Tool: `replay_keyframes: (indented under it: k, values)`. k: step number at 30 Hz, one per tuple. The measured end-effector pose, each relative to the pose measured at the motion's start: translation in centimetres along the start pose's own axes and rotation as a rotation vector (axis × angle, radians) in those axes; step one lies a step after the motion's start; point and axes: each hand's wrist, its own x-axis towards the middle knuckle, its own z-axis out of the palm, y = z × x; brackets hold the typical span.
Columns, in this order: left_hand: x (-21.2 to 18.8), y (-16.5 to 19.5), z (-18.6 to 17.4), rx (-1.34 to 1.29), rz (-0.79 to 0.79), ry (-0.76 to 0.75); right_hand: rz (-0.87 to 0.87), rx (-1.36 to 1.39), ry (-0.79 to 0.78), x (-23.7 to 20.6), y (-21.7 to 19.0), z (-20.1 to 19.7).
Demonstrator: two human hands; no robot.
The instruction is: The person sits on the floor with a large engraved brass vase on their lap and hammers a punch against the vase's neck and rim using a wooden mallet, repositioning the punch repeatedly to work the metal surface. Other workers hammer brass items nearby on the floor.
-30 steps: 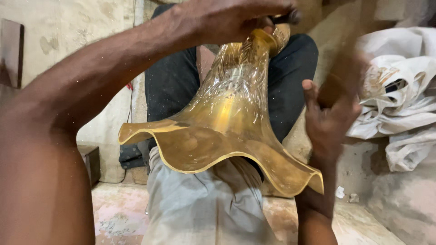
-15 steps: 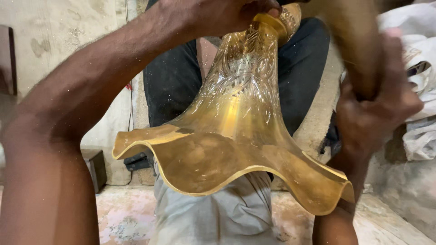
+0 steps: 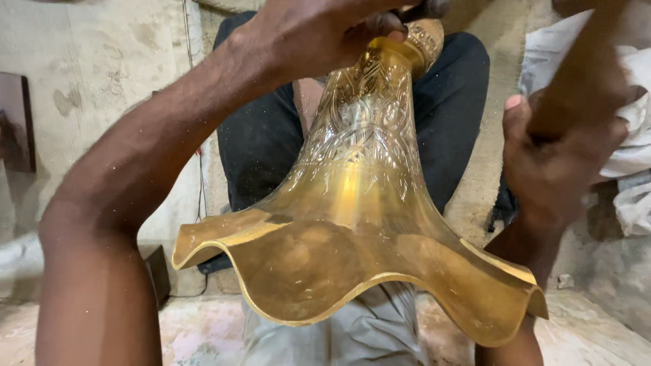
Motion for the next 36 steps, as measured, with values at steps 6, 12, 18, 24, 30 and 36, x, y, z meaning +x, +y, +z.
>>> replay_keyframes:
  k: [6,12,18,24,30,36]
  values:
    - [0.0,-0.2,-0.3,-0.054,0.01,0.01,0.073,0.006,0.066,0.6,-1.2,0.4]
    - [0.5,-0.1,-1.7,-0.095,0.03,0.052,0.037,-0.019,-0.07,2.3,-2.2,-1.5]
    - [0.7,-0.4,-2.0,-0.013,0.052,0.059,0.037,-0.086,-0.103,4.2,-2.8,-2.2]
    - [0.1,-0.3,-1.2,-0.08,-0.002,0.151,0.083,0.138,-0.036,4.8,-2.5,-1.9]
    - [-1.0,-0.5,-1.3,-0.168,-0.031,0.168,0.042,0.119,-0.069,4.8,-2.2,-1.6]
    - [-1.1,-0.6,-0.6,-0.144,-0.051,0.222,0.028,0.114,-0.093,6.0,-2.6,-1.6]
